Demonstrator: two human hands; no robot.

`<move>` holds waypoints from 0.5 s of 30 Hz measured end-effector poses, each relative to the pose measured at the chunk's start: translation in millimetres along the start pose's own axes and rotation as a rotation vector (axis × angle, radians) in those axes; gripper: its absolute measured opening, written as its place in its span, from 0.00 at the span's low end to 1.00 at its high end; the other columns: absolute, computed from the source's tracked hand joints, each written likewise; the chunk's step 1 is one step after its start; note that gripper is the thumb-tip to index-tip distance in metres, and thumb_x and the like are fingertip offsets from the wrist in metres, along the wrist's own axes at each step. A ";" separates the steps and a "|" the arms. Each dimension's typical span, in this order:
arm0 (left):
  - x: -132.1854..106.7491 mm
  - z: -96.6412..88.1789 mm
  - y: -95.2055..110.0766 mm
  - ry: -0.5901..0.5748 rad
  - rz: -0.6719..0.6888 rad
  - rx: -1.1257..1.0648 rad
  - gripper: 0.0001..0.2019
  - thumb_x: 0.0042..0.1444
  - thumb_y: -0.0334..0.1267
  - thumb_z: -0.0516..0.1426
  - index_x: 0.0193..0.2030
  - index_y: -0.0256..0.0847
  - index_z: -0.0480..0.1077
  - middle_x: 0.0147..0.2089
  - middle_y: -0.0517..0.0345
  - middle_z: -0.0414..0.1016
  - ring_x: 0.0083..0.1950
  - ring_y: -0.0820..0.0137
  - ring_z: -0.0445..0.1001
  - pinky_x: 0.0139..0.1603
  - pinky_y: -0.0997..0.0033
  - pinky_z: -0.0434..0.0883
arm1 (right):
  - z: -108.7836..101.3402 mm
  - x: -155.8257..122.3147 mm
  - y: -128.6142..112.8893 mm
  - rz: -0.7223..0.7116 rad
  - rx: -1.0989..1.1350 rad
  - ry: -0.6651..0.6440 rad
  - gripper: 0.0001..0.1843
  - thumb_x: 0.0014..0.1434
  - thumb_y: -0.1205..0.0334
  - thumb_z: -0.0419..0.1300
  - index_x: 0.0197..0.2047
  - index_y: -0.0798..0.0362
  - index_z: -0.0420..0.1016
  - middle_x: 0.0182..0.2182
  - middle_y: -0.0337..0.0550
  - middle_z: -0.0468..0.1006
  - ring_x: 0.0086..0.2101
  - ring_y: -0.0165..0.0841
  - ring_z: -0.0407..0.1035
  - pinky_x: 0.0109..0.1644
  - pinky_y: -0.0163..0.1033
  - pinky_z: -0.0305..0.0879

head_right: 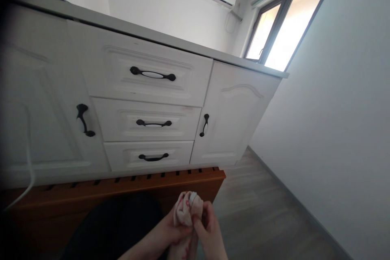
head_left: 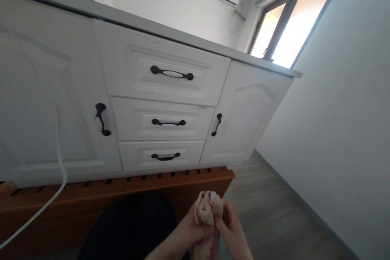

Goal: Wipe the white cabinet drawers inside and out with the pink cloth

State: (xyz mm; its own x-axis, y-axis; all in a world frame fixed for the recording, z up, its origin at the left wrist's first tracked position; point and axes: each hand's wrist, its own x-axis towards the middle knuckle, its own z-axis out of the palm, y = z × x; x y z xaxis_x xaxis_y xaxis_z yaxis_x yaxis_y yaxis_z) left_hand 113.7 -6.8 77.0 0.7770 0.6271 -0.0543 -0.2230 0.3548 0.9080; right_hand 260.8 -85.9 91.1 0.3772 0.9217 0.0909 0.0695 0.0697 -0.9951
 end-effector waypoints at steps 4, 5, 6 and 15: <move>7.5 0.6 -5.1 0.138 0.139 0.265 0.48 0.43 0.35 0.66 0.70 0.46 0.50 0.71 0.47 0.57 0.72 0.54 0.55 0.72 0.53 0.55 | -21.2 -1.6 8.8 0.010 -0.071 0.105 0.18 0.55 0.45 0.64 0.36 0.51 0.68 0.30 0.39 0.73 0.32 0.34 0.68 0.39 0.38 0.67; 7.4 0.4 -3.2 0.139 0.166 0.288 0.47 0.45 0.36 0.65 0.70 0.46 0.49 0.71 0.46 0.55 0.73 0.55 0.55 0.72 0.54 0.56 | -25.2 -1.0 9.1 0.017 -0.083 0.110 0.18 0.55 0.45 0.65 0.34 0.51 0.68 0.29 0.38 0.72 0.31 0.33 0.67 0.38 0.37 0.66; 7.1 -0.1 -0.6 0.119 0.185 0.295 0.46 0.46 0.38 0.65 0.71 0.47 0.48 0.71 0.46 0.55 0.73 0.56 0.55 0.71 0.55 0.57 | -28.5 0.1 8.6 0.025 -0.096 0.114 0.19 0.54 0.45 0.66 0.34 0.51 0.67 0.28 0.37 0.72 0.30 0.33 0.67 0.37 0.37 0.66; 30.5 -4.5 10.4 0.197 0.090 0.329 0.32 0.49 0.31 0.54 0.65 0.45 0.61 0.56 0.52 0.74 0.59 0.62 0.72 0.66 0.58 0.63 | -61.1 11.6 9.5 0.087 -0.153 0.144 0.21 0.53 0.40 0.65 0.37 0.51 0.74 0.34 0.43 0.78 0.36 0.38 0.71 0.43 0.40 0.68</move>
State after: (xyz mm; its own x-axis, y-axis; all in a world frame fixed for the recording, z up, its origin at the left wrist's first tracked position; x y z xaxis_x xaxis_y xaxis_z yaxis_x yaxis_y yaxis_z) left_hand 132.5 19.2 82.9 0.6281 0.7780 -0.0178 -0.0596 0.0709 0.9957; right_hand 322.3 -97.9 85.0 0.5150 0.8569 0.0206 0.1665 -0.0764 -0.9831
